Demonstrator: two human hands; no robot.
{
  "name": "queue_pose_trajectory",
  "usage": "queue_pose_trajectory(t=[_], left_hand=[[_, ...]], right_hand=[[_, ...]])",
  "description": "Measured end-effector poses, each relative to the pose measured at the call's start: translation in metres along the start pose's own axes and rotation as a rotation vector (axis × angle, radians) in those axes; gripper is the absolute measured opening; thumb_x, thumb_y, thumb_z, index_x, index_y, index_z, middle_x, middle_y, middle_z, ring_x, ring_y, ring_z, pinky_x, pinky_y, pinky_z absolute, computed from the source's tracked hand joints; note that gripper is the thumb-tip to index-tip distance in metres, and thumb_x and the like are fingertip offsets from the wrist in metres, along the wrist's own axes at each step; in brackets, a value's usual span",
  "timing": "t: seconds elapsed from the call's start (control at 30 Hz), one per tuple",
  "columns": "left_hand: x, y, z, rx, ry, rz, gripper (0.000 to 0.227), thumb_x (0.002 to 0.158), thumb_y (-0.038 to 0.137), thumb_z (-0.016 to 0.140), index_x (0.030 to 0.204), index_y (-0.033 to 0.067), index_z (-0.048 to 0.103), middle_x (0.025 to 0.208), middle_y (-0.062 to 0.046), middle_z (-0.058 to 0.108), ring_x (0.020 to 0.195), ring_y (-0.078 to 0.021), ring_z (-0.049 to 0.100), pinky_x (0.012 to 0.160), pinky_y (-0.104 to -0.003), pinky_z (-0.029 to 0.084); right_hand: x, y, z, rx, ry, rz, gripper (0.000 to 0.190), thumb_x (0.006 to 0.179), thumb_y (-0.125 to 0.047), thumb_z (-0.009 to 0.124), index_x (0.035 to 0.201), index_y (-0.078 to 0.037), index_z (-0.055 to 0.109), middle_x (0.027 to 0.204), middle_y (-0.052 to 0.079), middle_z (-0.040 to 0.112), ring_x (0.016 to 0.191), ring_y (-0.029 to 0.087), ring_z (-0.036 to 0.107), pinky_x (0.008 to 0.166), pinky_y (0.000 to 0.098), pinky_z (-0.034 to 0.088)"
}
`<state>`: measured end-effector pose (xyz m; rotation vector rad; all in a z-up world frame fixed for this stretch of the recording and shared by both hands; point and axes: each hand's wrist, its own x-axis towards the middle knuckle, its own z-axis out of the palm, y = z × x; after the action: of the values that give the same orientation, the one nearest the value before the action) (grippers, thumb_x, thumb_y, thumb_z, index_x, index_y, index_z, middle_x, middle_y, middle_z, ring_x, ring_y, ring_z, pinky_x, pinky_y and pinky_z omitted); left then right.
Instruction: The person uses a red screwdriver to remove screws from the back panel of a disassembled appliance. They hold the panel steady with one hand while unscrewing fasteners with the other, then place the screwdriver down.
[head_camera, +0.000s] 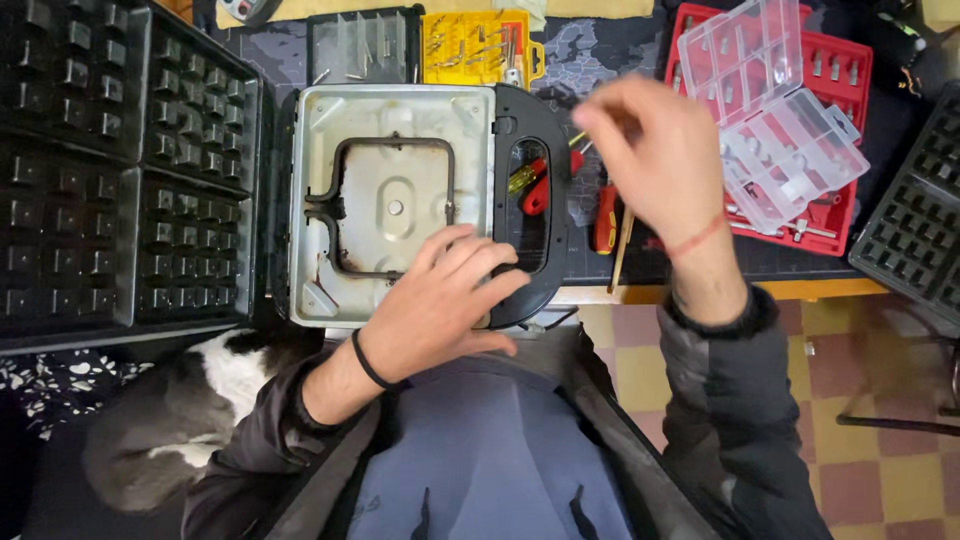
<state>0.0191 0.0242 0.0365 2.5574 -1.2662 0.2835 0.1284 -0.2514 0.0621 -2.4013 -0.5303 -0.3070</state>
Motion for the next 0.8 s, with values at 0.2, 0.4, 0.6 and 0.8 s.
queue_pose_trajectory(t=[0.2, 0.4, 0.6, 0.8], left_hand=[[-0.019, -0.002, 0.019, -0.007, 0.028, 0.044, 0.075, 0.077, 0.059, 0.095, 0.130, 0.0146, 0.066, 0.129, -0.006, 0.061, 0.136, -0.0266, 0.060, 0.129, -0.060, 0.036], [-0.016, 0.000, 0.037, 0.037, 0.127, 0.058, 0.067, 0.086, 0.065, 0.086, 0.121, 0.0129, 0.062, 0.136, -0.009, 0.062, 0.142, -0.0280, 0.060, 0.127, -0.061, 0.040], [-0.015, 0.004, 0.043, 0.059, 0.242, 0.045, 0.055, 0.088, 0.051, 0.092, 0.122, 0.0169, 0.066, 0.127, -0.007, 0.064, 0.133, -0.0267, 0.064, 0.124, -0.054, 0.042], [-0.017, 0.004, 0.050, 0.048, 0.255, 0.054, 0.052, 0.082, 0.045, 0.093, 0.119, 0.0163, 0.070, 0.125, -0.007, 0.067, 0.129, -0.0278, 0.065, 0.124, -0.054, 0.045]], right_hand=[[-0.083, -0.005, 0.013, 0.093, -0.028, -0.442, 0.004, 0.101, -0.024, 0.089, 0.102, -0.021, 0.086, 0.104, 0.004, 0.080, 0.097, 0.029, 0.076, 0.085, 0.0431, 0.060], [-0.121, 0.022, 0.060, 0.098, 0.072, -0.566, 0.021, 0.101, -0.031, 0.083, 0.116, -0.017, 0.083, 0.132, 0.009, 0.078, 0.123, 0.037, 0.075, 0.100, 0.0518, 0.060], [-0.135, 0.039, 0.094, -0.157, 0.266, -0.702, 0.024, 0.116, -0.031, 0.063, 0.113, -0.018, 0.083, 0.128, 0.008, 0.079, 0.115, 0.031, 0.076, 0.098, 0.0488, 0.062], [-0.127, 0.028, 0.084, -0.220, 0.334, -0.842, 0.021, 0.112, -0.018, 0.071, 0.094, -0.014, 0.081, 0.105, 0.005, 0.080, 0.093, 0.025, 0.075, 0.088, 0.0422, 0.067]])
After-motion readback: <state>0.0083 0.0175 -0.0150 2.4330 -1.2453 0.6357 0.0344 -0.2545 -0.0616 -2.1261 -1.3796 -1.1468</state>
